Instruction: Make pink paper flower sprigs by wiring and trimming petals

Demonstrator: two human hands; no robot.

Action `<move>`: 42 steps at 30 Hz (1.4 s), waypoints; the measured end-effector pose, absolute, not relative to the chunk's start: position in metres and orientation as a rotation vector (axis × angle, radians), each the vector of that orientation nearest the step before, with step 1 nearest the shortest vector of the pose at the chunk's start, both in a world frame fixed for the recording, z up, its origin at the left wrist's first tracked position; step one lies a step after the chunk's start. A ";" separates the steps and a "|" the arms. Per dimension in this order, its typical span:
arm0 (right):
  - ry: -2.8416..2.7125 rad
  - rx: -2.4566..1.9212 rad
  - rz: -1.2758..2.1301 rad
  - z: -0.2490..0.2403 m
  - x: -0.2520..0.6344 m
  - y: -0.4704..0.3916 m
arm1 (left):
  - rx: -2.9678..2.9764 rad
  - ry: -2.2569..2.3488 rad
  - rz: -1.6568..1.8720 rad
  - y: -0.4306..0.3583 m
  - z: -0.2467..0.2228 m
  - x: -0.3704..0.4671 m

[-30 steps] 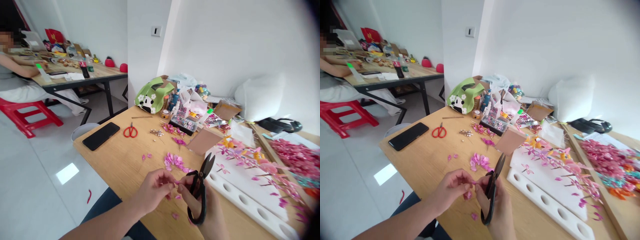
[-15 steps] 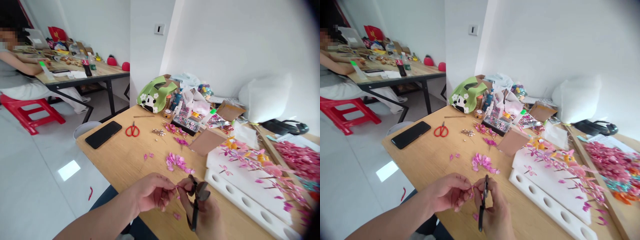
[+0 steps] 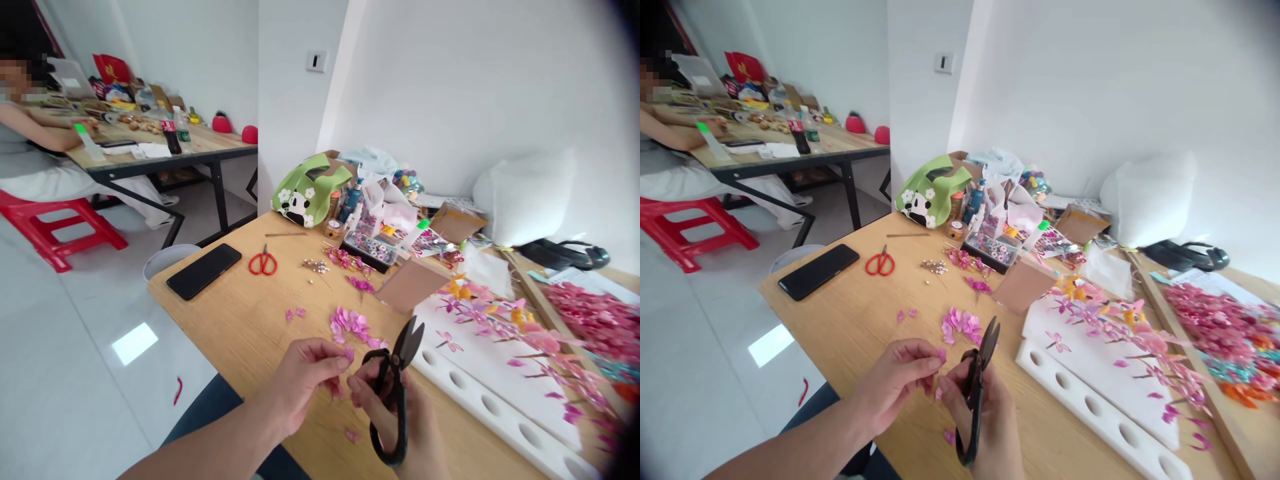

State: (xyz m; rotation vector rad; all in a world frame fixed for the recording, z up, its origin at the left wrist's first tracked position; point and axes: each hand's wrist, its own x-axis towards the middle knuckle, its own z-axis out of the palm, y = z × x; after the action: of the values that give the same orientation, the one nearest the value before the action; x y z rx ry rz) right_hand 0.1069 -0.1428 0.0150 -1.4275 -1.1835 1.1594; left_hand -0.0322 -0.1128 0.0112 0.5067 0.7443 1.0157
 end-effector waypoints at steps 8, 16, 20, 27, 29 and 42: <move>-1.080 -1.340 1.492 0.009 0.112 -0.140 | 0.568 0.708 0.927 -0.106 0.014 -0.038; -1.227 -1.345 1.305 0.012 0.116 -0.133 | 0.504 0.735 0.951 -0.108 0.011 -0.037; -1.296 -1.384 1.228 0.015 0.117 -0.133 | 0.542 0.727 0.924 -0.110 0.009 -0.035; -1.319 -1.424 1.191 0.017 0.117 -0.134 | 0.634 0.724 0.808 -0.106 0.009 -0.038; -1.298 -1.419 1.213 0.017 0.115 -0.135 | 0.677 0.770 0.820 -0.107 0.011 -0.037; -1.088 -1.255 1.203 0.002 0.120 -0.133 | 0.644 0.671 0.997 -0.112 0.003 -0.021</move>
State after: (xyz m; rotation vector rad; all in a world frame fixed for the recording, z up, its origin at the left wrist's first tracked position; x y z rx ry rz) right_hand 0.1201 -0.1332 0.0020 -1.2551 -1.0881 1.2035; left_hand -0.0212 -0.1123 0.0025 0.6443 0.6705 0.9967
